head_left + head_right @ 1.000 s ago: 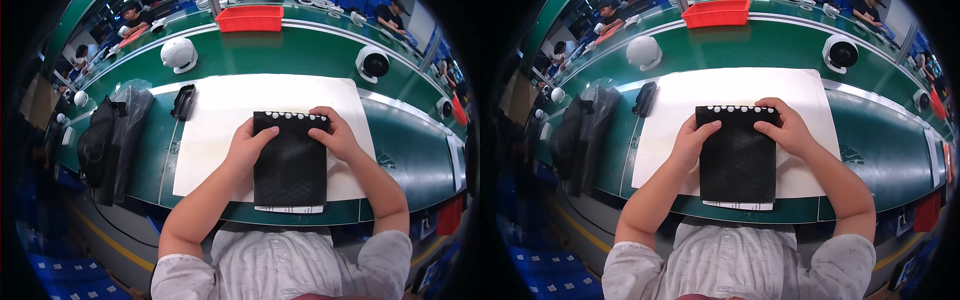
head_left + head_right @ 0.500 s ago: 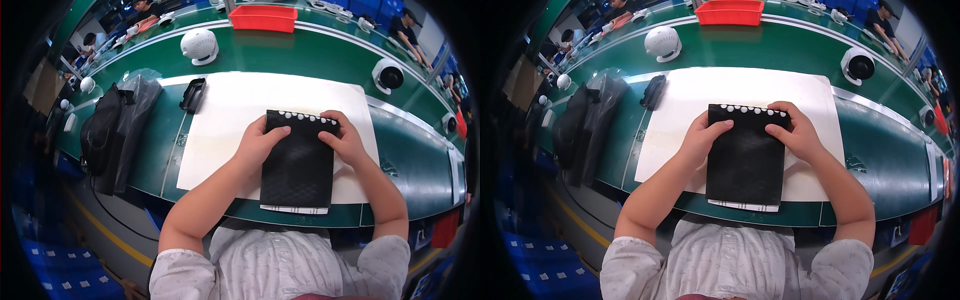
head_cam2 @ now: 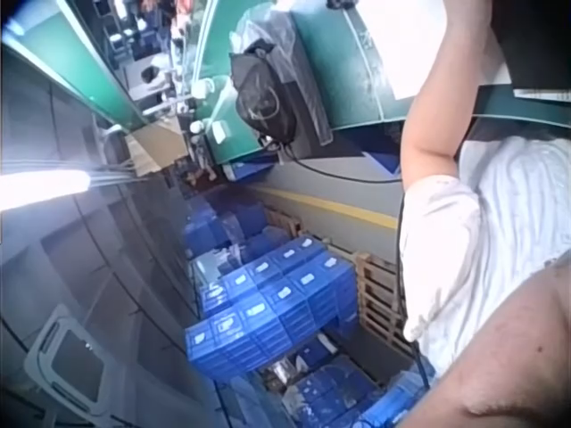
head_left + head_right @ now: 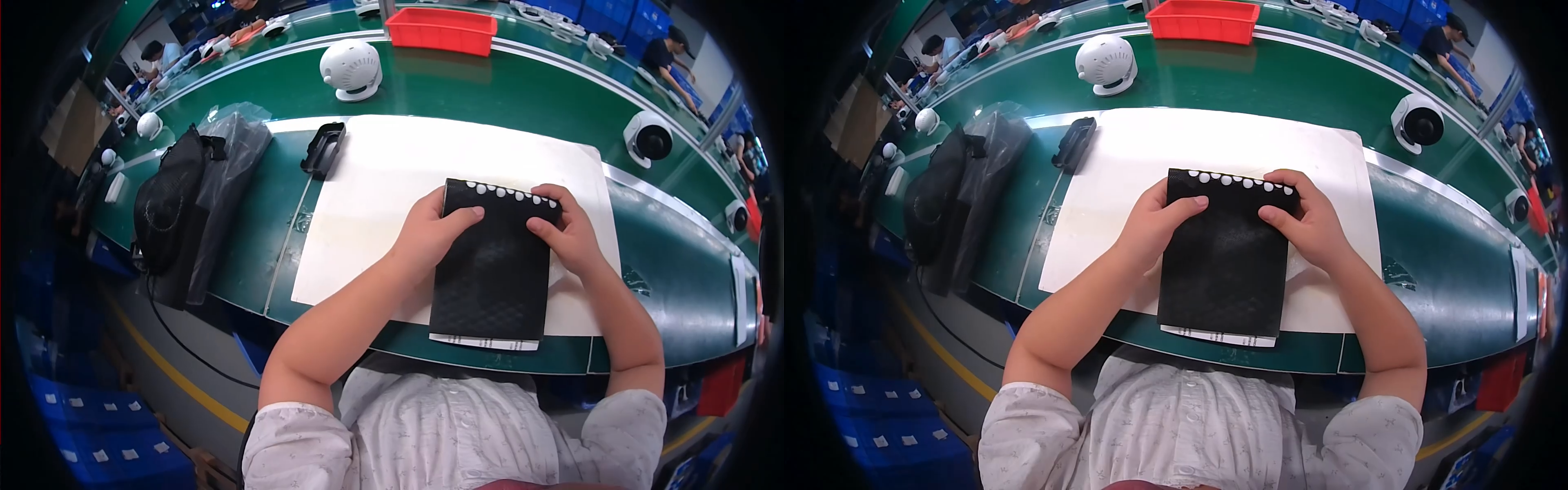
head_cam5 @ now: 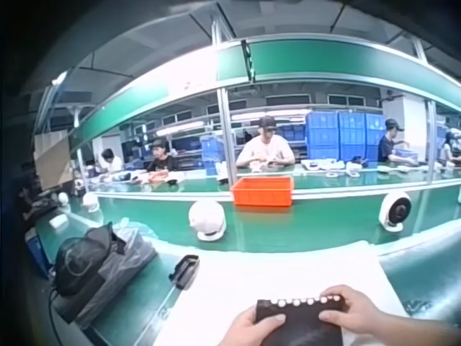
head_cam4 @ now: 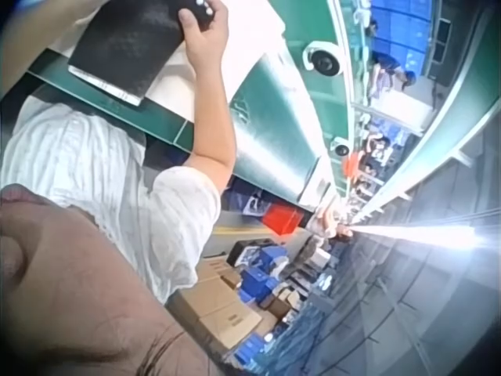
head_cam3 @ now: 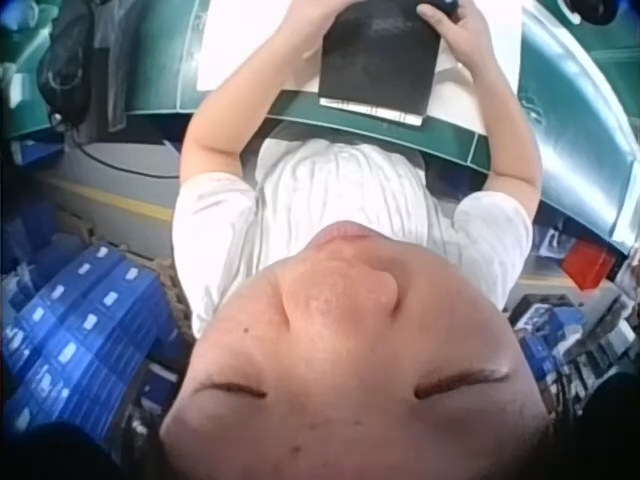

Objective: Applying small black adhesive pads to the base of white electronic camera-like devices on an assembly line.

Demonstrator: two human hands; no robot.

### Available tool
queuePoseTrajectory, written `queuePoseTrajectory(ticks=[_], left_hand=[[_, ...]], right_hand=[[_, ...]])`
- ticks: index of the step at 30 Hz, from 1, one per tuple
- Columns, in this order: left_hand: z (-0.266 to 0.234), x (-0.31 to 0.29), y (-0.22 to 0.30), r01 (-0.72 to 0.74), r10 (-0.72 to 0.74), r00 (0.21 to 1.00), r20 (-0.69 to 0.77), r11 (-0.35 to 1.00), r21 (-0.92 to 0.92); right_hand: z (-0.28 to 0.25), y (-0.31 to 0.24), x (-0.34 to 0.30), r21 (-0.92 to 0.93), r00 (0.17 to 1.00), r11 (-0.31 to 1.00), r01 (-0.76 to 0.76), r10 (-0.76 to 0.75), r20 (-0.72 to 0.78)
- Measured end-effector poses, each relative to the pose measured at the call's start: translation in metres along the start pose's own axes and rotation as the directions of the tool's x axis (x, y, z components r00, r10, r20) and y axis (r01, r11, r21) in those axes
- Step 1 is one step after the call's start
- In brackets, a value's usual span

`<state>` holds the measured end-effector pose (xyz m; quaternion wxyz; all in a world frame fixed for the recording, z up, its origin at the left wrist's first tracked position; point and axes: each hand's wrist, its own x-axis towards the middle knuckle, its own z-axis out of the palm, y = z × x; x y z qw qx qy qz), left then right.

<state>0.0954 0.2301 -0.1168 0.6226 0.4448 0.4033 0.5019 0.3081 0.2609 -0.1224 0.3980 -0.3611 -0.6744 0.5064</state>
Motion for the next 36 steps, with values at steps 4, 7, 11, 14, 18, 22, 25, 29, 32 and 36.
queuePoseTrajectory(ticks=[4, 7, 11, 14, 18, 22, 25, 29, 32, 36], left_hand=[[0.000, 0.000, -0.001, -0.009, 0.009, 1.000, -0.016, 1.000, -0.023], [0.002, -0.003, 0.002, -0.012, 0.011, 1.000, -0.021, 0.999, -0.041], [0.002, -0.003, 0.003, 0.017, -0.017, 1.000, -0.005, 1.000, -0.009], [0.003, -0.001, 0.001, -0.007, 0.006, 1.000, -0.028, 1.000, -0.028], [0.003, 0.001, -0.001, -0.014, 0.013, 1.000, -0.022, 1.000, -0.025], [0.001, -0.002, 0.003, 0.004, -0.005, 1.000, -0.011, 0.999, -0.033], [0.002, -0.005, 0.003, -0.041, 0.041, 0.999, -0.008, 0.994, -0.104], [0.000, 0.002, -0.007, -0.072, 0.072, 0.997, -0.006, 0.996, -0.048], [0.001, -0.001, -0.004, -0.044, 0.044, 0.999, -0.027, 0.999, -0.024], [0.003, 0.003, -0.006, -0.098, 0.098, 0.995, 0.010, 0.995, -0.008]], right_hand=[[0.001, 0.000, 0.000, 0.014, 1.000, 1.000, -0.006, 0.006, 0.008], [0.001, -0.002, 0.000, -0.012, 1.000, 1.000, -0.012, 0.012, 0.003], [0.000, 0.000, -0.001, -0.022, 1.000, 1.000, 0.012, -0.012, 0.002], [0.000, 0.000, -0.001, -0.027, 1.000, 1.000, 0.009, -0.009, -0.003], [-0.001, 0.000, -0.001, -0.031, 1.000, 0.999, 0.013, -0.014, -0.015], [0.000, 0.001, 0.003, -0.067, 1.000, 0.998, 0.009, -0.009, 0.000], [0.004, 0.000, 0.003, -0.104, 0.999, 0.995, 0.008, -0.012, -0.034], [-0.002, 0.006, -0.001, -0.028, 0.999, 0.999, 0.033, -0.034, -0.025], [-0.001, 0.007, -0.001, 0.008, 1.000, 1.000, 0.023, -0.023, -0.010], [-0.002, -0.004, 0.001, -0.569, 0.894, 0.749, 0.338, -0.444, -0.053]])
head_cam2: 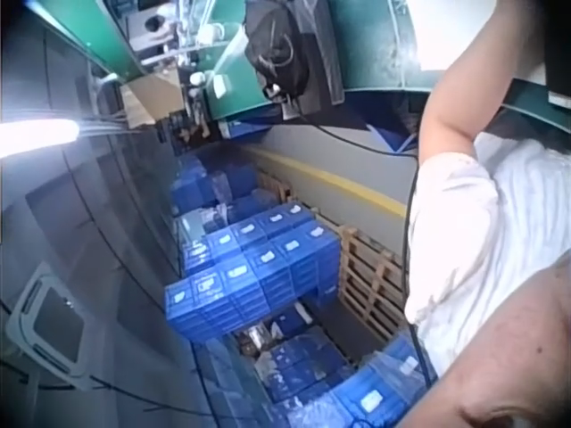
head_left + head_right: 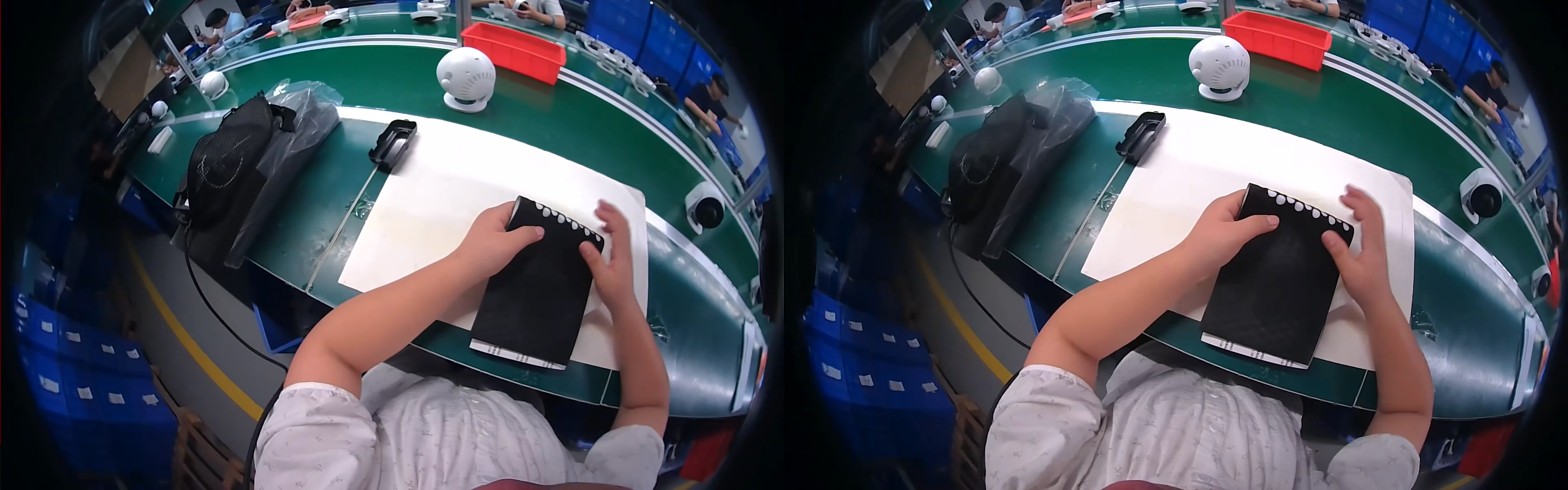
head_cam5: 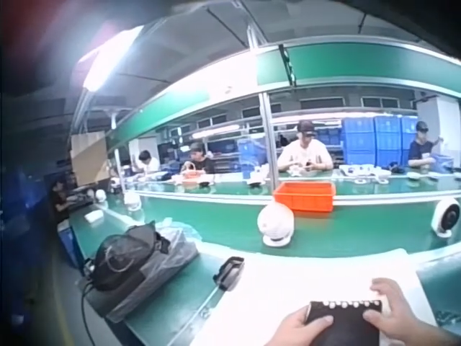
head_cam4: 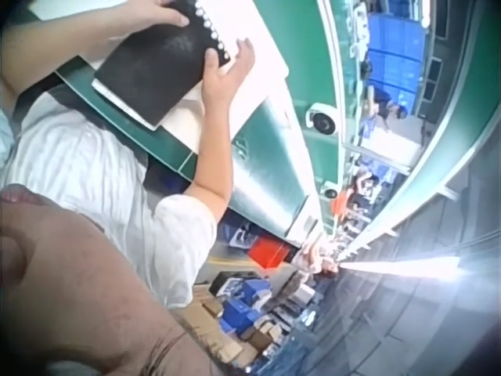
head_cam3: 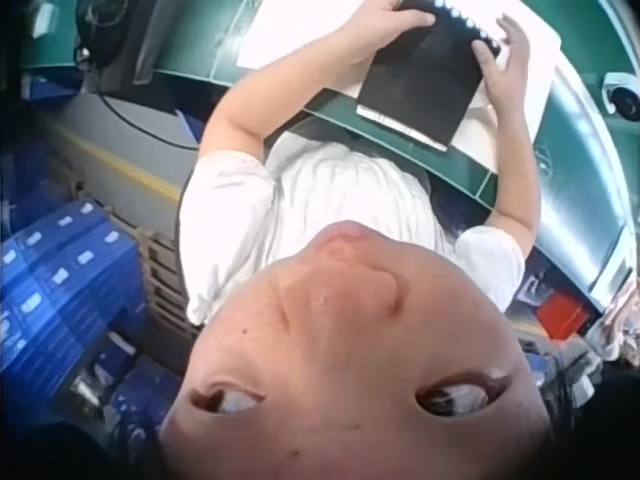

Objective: Applying small black adhesive pads to the base of white electronic camera-like devices on an assembly line.

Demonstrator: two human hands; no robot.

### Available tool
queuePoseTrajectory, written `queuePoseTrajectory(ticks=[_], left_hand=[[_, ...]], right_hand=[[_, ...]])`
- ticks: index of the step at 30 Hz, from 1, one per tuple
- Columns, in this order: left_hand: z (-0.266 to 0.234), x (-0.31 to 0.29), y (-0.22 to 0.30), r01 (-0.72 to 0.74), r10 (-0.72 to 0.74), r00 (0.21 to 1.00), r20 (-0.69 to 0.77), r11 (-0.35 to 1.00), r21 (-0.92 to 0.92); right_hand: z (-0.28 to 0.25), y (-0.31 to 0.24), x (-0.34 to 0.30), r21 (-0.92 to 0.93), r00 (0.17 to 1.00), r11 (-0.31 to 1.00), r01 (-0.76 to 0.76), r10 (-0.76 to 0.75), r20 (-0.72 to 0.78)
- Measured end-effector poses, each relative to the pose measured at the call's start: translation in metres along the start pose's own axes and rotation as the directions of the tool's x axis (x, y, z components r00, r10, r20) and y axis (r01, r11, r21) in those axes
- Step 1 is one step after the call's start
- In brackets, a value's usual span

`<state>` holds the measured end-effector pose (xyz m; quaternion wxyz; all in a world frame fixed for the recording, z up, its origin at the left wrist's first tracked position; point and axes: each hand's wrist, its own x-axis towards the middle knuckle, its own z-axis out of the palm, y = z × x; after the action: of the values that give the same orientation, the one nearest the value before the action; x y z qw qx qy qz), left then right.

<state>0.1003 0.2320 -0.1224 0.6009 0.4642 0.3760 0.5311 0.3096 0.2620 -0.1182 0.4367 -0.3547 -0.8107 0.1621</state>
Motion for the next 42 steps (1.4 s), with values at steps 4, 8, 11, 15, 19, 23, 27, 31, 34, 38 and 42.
queuePoseTrajectory(ticks=[4, 8, 11, 15, 19, 23, 27, 31, 34, 38, 42], left_hand=[[-0.005, 0.003, -0.009, 0.007, -0.005, 1.000, 0.018, 0.996, -0.091], [-0.009, 0.003, -0.011, -0.021, 0.021, 1.000, -0.019, 1.000, -0.012], [-0.003, 0.003, -0.006, 0.021, -0.021, 1.000, -0.012, 0.999, -0.040], [0.004, 0.001, 0.003, 0.056, -0.055, 0.998, -0.038, 0.998, 0.036], [0.003, 0.000, 0.004, 0.062, -0.061, 0.997, -0.044, 0.998, 0.024], [0.005, -0.001, 0.006, 0.091, -0.089, 0.994, -0.065, 0.995, 0.032], [0.006, 0.001, 0.004, 0.079, -0.077, 0.995, -0.055, 0.996, 0.027], [0.005, 0.000, 0.004, 0.082, -0.078, 0.994, -0.070, 0.995, 0.057], [0.006, -0.001, 0.003, 0.076, -0.075, 0.996, -0.052, 0.997, 0.026], [0.008, -0.001, 0.005, 0.109, -0.106, 0.991, -0.078, 0.993, 0.037], [0.009, -0.002, 0.009, 0.121, -0.117, 0.987, -0.110, 0.992, 0.030]], right_hand=[[-0.023, -0.057, 0.003, 0.562, 0.986, 0.817, -0.129, 0.047, 0.158], [-0.021, -0.138, -0.006, 0.674, 0.992, 0.735, -0.077, -0.012, 0.126], [-0.017, -0.152, -0.007, 0.657, 0.997, 0.751, -0.067, 0.018, 0.081], [-0.022, -0.150, 0.002, 0.671, 0.999, 0.741, -0.036, 0.008, 0.044], [-0.031, -0.146, -0.015, 0.707, 0.999, 0.708, -0.003, -0.030, 0.034], [-0.060, -0.133, -0.043, 0.735, 0.997, 0.677, 0.038, -0.070, 0.014], [-0.067, -0.133, -0.041, 0.754, 0.992, 0.650, 0.091, -0.122, -0.014], [-0.066, -0.141, -0.041, 0.774, 0.982, 0.617, 0.141, -0.188, -0.029], [-0.067, -0.145, -0.037, 0.779, 0.975, 0.603, 0.172, -0.219, -0.046], [-0.075, -0.142, -0.040, 0.787, 0.967, 0.581, 0.206, -0.243, -0.074], [-0.075, -0.137, -0.027, 0.802, 0.961, 0.552, 0.229, -0.258, -0.097]])
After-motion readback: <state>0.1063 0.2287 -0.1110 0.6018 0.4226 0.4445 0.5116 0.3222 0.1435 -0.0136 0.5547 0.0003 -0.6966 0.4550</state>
